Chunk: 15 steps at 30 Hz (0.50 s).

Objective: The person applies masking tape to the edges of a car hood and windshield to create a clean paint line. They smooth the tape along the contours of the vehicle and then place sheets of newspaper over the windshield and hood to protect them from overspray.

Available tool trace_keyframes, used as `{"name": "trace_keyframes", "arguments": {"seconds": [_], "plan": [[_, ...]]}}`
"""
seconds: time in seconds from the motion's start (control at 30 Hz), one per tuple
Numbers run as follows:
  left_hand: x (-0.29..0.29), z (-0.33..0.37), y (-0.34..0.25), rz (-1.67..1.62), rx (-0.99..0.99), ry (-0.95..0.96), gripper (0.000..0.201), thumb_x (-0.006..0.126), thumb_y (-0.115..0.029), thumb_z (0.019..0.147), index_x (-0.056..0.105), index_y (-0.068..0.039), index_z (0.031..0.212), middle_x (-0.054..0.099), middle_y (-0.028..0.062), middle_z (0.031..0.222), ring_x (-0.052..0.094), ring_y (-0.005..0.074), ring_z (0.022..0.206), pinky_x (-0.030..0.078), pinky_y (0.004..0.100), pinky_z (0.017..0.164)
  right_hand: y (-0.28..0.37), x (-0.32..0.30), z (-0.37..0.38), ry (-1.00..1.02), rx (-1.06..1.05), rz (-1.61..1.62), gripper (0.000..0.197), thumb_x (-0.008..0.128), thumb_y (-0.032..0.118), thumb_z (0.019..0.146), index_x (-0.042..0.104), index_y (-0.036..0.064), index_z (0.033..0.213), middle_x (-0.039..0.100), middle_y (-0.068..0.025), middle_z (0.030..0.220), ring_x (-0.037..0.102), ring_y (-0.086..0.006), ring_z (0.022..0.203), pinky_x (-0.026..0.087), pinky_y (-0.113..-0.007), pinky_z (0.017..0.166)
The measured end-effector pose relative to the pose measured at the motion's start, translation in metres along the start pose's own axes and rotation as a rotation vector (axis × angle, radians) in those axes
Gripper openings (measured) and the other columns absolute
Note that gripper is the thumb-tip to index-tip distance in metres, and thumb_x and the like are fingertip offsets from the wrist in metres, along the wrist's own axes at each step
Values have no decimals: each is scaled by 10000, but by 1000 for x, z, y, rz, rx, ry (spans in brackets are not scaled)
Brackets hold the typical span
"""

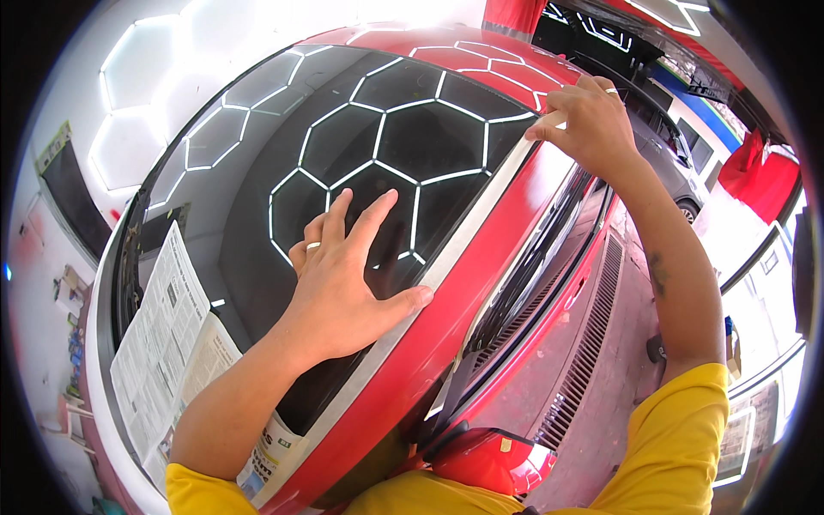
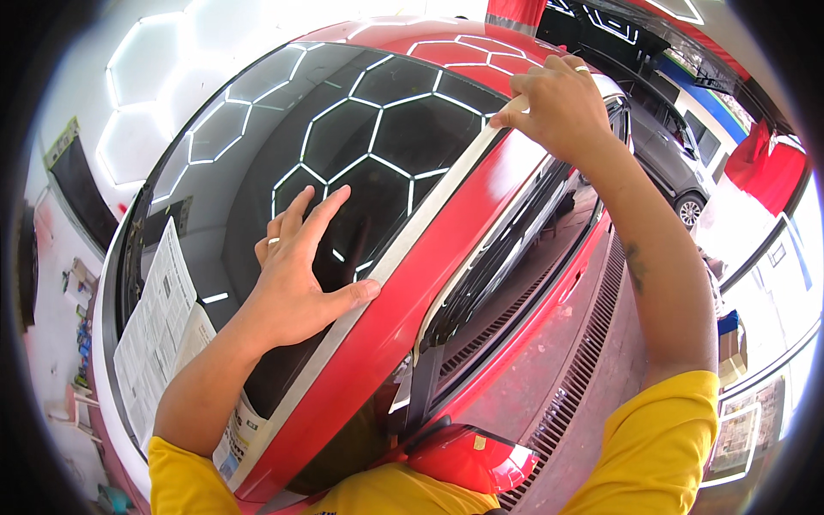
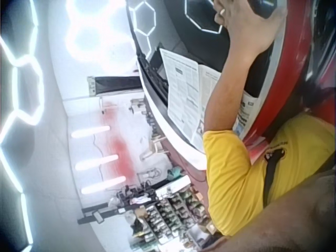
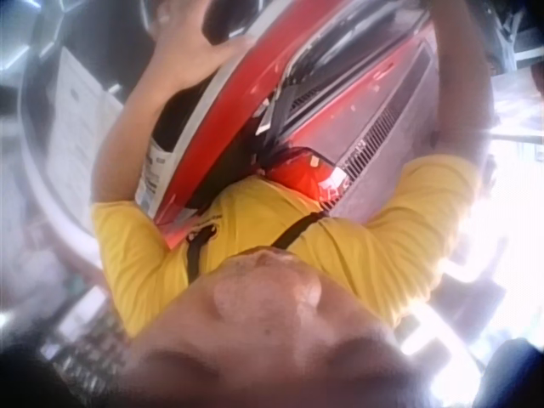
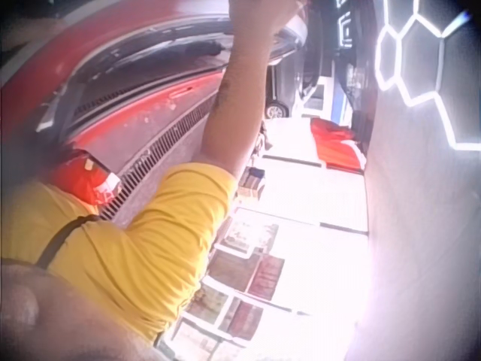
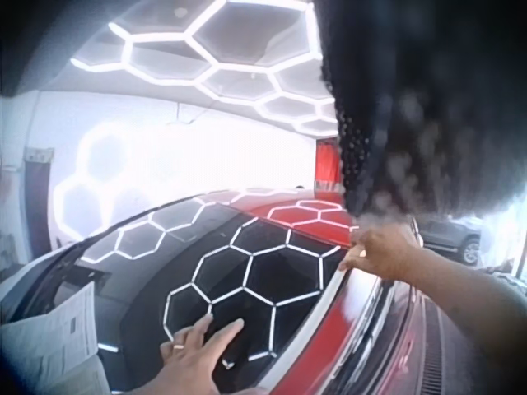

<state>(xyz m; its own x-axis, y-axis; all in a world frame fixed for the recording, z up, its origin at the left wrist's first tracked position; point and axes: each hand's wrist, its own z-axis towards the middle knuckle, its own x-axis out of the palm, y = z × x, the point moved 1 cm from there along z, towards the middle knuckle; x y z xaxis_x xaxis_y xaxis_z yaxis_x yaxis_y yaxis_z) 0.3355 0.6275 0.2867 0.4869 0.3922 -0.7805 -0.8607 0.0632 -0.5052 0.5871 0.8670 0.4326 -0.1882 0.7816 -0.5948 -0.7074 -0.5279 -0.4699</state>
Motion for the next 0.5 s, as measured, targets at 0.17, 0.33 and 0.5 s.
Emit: {"name": "trace_keyframes", "arguments": {"seconds": [0.17, 0.33, 0.5], "plan": [[-1, 4, -3, 2, 14, 7, 1098, 935, -458, 831, 350, -268, 1741, 240, 365, 1760, 179, 535, 1653, 135, 684, 1285, -1, 6, -2, -11, -16, -32, 561, 870, 603, 811, 838, 91, 1038, 794, -61, 996, 664, -278, 1146, 442, -480, 1149], [1, 12, -3, 15, 53, -10, 1087, 913, -469, 840, 345, -233, 1736, 245, 409, 1733, 239, 595, 1605, 191, 679, 1270, -2, 7, 0, -29, -26, -29, 538, 877, 587, 807, 834, 96, 1024, 787, -58, 977, 661, -277, 1132, 444, -477, 1144], [1, 17, -3, -17, 30, 9, 1093, 930, -456, 838, 345, -252, 1738, 251, 368, 1752, 199, 547, 1639, 173, 669, 1283, 5, 0, 4, -1, -9, 7, 515, 886, 580, 792, 816, 94, 949, 771, -66, 946, 655, -277, 1095, 446, -477, 1132]]}}
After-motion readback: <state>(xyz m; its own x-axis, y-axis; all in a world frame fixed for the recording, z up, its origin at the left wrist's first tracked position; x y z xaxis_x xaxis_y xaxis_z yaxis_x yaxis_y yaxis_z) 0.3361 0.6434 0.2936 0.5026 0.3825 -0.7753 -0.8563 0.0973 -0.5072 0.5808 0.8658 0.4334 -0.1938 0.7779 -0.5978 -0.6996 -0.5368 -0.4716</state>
